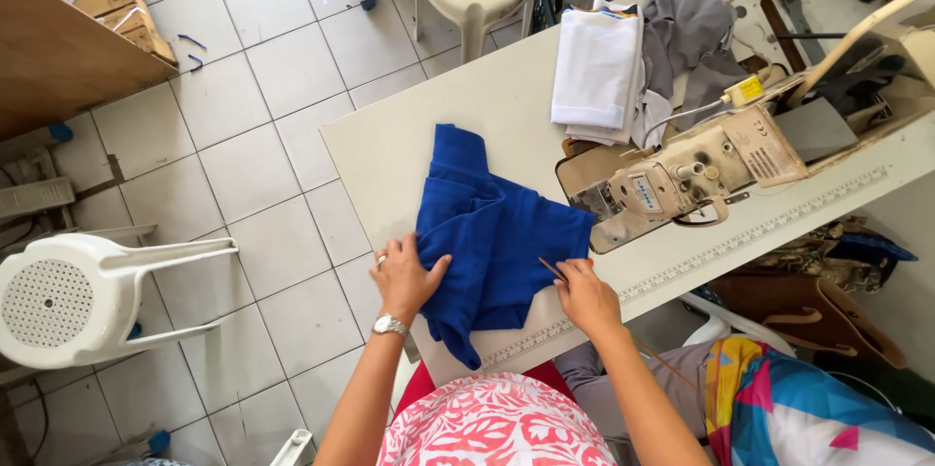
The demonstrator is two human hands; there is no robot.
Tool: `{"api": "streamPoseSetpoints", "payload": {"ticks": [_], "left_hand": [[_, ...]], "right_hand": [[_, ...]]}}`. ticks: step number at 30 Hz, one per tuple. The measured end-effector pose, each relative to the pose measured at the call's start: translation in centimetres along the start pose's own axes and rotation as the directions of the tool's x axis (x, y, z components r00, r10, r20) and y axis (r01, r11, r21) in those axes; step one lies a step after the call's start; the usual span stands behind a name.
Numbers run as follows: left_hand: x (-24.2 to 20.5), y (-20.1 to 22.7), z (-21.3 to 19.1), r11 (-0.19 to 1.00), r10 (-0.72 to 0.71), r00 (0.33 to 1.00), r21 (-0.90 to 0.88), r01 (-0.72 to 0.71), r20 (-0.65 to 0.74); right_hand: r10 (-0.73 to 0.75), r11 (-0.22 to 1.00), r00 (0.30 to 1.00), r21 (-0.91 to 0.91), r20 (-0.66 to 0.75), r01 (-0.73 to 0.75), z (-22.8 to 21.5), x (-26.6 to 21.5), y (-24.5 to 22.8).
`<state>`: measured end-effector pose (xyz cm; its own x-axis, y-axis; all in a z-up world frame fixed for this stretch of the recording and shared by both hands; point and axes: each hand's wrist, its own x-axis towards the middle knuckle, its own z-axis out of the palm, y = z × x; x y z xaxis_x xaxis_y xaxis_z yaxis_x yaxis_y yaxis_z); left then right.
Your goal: Measuring and preparing blue fabric pieces using a wooden ruler at a sewing workstation
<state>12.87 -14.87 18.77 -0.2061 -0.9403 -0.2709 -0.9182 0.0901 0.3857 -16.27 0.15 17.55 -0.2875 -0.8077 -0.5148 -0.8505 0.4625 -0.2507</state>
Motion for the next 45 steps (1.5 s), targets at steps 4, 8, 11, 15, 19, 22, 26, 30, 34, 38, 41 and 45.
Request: {"api": "streamPoseSetpoints", "payload": {"ticks": [4, 8, 11, 15, 19, 22, 26, 30, 34, 38, 41, 45], "left_hand": [[-0.3, -3.5, 0.0, 0.98, -0.083, 0.972, -0.156, 0.12, 0.221], [-2.0, -4.6, -0.5, 0.935, -0.071, 0.971, -0.323, 0.144, 0.227], [-3.9, -2.5, -4.2, 0.771, -0.15, 0.954, -0.574, 0.277, 0.258], [-4.3, -2.8, -4.2, 0.478, -0.251, 0.931, -0.802, 0.357, 0.265], [-4.6, -3.6, -4.3, 0.348, -0.286, 0.915, -0.859, 0.375, 0.283], [-4.8, -5.4, -3.7, 0.298, -0.256, 0.914, -0.874, 0.385, 0.315], [-7.0, -7.7, -1.3, 0.166, -0.23, 0.89, -0.885, 0.434, 0.393], [-9.2, -8.1, -1.0, 0.074, -0.138, 0.846, -0.846, 0.528, 0.516], [-9.2, -8.6, -2.0, 0.015, -0.077, 0.821, -0.823, 0.568, 0.566], [-8.3, -10.7, -1.0, -0.003, -0.048, 0.82, -0.821, 0.57, 0.57], [-7.9, -11.6, -1.3, 0.02, -0.057, 0.807, -0.807, 0.59, 0.588], [-7.8, -12.2, -1.5, 0.077, -0.032, 0.787, -0.784, 0.616, 0.616]], "right_hand": [[0.01, 0.998, 1.0, 0.062, -0.004, -0.01, 0.7, -1.0, 1.2], [0.095, 0.928, 0.995, 0.363, -0.008, -0.086, -6.4, -2.7, -3.0], [0.176, 0.648, 0.982, 0.744, 0.065, -0.165, -8.9, -2.6, -6.1], [0.078, 0.183, 0.997, 0.983, -0.01, -0.004, -8.8, -1.1, -9.2], [-0.077, -0.066, 0.997, 0.998, -0.005, 0.0, -8.8, 0.8, -11.9], [-0.104, -0.09, 0.995, 0.996, 0.006, -0.015, -7.8, 1.5, -12.7], [-0.09, 0.027, 0.996, 1.0, 0.007, -0.005, -8.4, 1.2, -12.7], [0.12, -0.409, 0.989, 0.912, 0.091, -0.034, -6.0, 3.9, -8.1], [0.108, -0.629, 0.944, 0.756, 0.313, -0.179, -1.8, 2.7, -12.7], [-0.047, -0.499, 0.92, 0.789, 0.388, -0.358, 3.3, -2.0, -22.0], [-0.088, -0.407, 0.872, 0.782, 0.481, -0.472, 7.9, -2.1, -24.0], [0.049, -0.33, 0.866, 0.827, 0.497, -0.456, 9.8, -0.9, -24.4]]}}
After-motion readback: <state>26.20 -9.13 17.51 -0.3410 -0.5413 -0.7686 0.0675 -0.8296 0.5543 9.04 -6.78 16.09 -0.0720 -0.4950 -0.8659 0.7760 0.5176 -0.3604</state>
